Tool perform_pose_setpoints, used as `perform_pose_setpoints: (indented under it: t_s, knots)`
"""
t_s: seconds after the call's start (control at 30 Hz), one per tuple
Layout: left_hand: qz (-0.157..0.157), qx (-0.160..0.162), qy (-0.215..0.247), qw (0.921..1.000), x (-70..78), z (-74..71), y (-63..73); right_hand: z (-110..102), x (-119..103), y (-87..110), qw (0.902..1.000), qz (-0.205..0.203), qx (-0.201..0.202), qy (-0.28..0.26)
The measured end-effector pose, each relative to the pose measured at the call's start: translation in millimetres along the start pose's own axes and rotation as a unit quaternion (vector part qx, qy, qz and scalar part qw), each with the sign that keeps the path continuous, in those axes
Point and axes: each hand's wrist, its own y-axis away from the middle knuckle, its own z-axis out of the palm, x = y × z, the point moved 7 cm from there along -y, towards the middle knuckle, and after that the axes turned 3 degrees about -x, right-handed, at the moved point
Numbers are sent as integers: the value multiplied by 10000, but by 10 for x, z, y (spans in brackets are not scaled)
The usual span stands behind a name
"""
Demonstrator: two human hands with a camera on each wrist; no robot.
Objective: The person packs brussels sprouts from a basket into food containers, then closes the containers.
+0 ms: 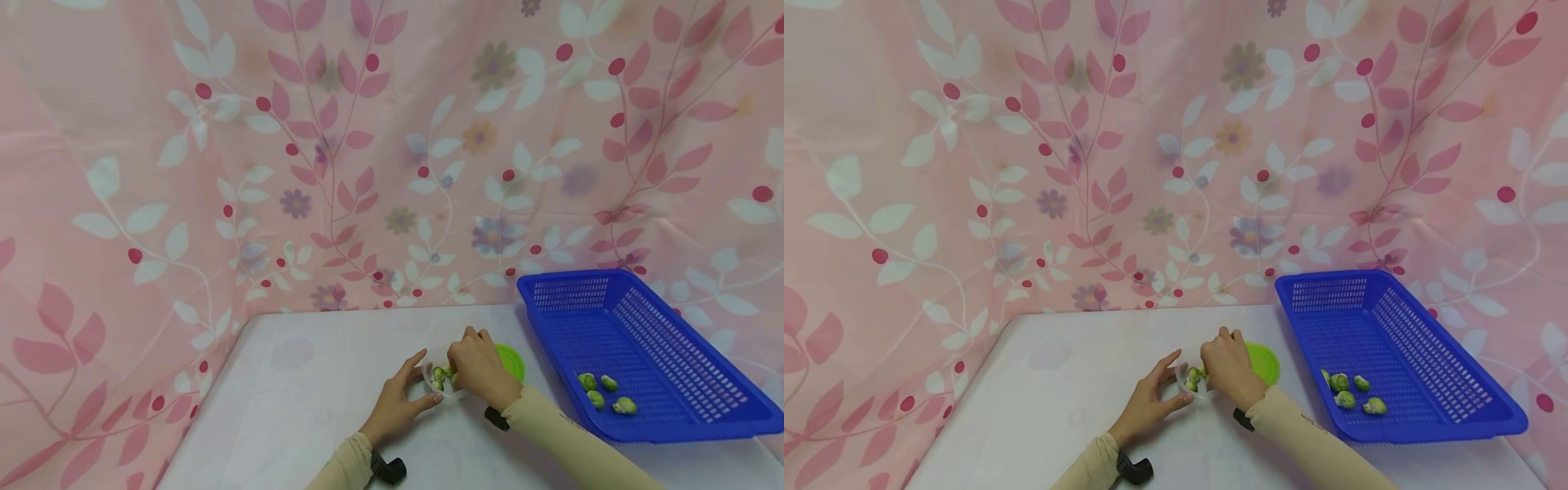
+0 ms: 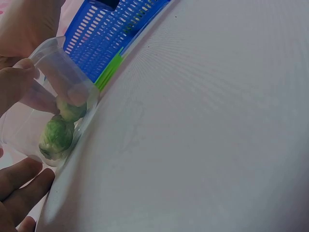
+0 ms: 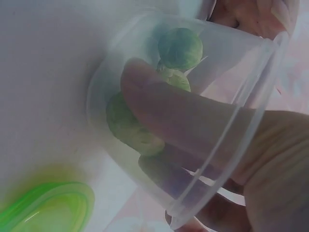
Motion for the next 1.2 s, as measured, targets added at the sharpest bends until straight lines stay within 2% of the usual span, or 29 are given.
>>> perform_pose_setpoints:
  t_s: [0.5, 0.87, 1.0, 1.2]
  knots:
    - [41, 43, -85, 9999, 18, -13, 5, -52, -41, 25, 9996, -31, -97, 259]
    - [16, -31, -1, 10000, 5, 1, 3, -19, 30, 41, 9990, 146, -360, -243]
    - [94, -37, -30, 9999, -3, 8, -5, -44, 41, 46, 9985, 146, -370, -386]
    - [40, -47, -11, 10000, -18, 10, -2, -88, 60, 72, 9968, 235, -539, -538]
